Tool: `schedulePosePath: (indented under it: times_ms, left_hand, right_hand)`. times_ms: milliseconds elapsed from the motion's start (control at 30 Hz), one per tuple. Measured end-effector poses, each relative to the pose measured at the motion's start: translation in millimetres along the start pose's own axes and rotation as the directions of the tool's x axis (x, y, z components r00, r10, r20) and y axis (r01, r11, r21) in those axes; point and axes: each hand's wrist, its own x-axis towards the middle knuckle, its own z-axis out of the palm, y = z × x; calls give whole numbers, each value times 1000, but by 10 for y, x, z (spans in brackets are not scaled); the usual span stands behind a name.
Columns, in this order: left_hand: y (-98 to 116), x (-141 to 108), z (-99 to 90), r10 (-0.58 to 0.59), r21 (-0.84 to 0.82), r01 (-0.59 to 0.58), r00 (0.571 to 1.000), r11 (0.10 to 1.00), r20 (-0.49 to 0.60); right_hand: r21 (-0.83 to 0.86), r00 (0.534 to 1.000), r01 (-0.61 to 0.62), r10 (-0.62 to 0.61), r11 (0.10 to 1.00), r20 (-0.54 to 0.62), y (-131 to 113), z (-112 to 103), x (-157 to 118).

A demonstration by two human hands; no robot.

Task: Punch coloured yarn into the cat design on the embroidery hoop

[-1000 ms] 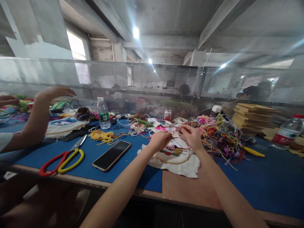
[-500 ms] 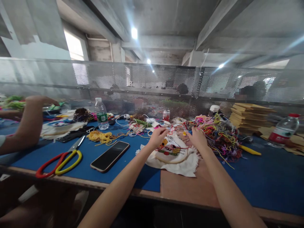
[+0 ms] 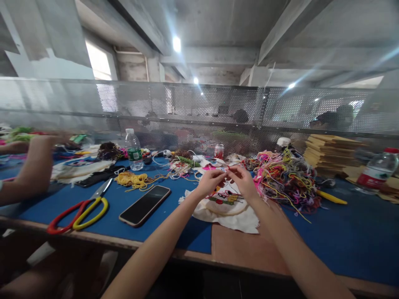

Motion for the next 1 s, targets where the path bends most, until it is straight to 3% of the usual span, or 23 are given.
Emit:
schedulePosePath:
  times_ms: [467,800,933,1000]
  left_hand:
    - [23,3,5,13,-235,3,998,972,67]
    - [52,-19,9,-31,-285,46,998,958,55]
    - [41,-12,2,-37,-288,46,999,957,38]
    - [40,-12,-1,-31,-277,41,999,960,39]
  right_hand:
    - [-98,992,61,-71,993,-100,49,-18,-41]
    - [54,992,57,-50,997,-114,-11,16,-34]
    - [268,998,-39,52,963,-40,-46,12,-21]
    - [287,996,-79,84,955,-7,-75,1,-18]
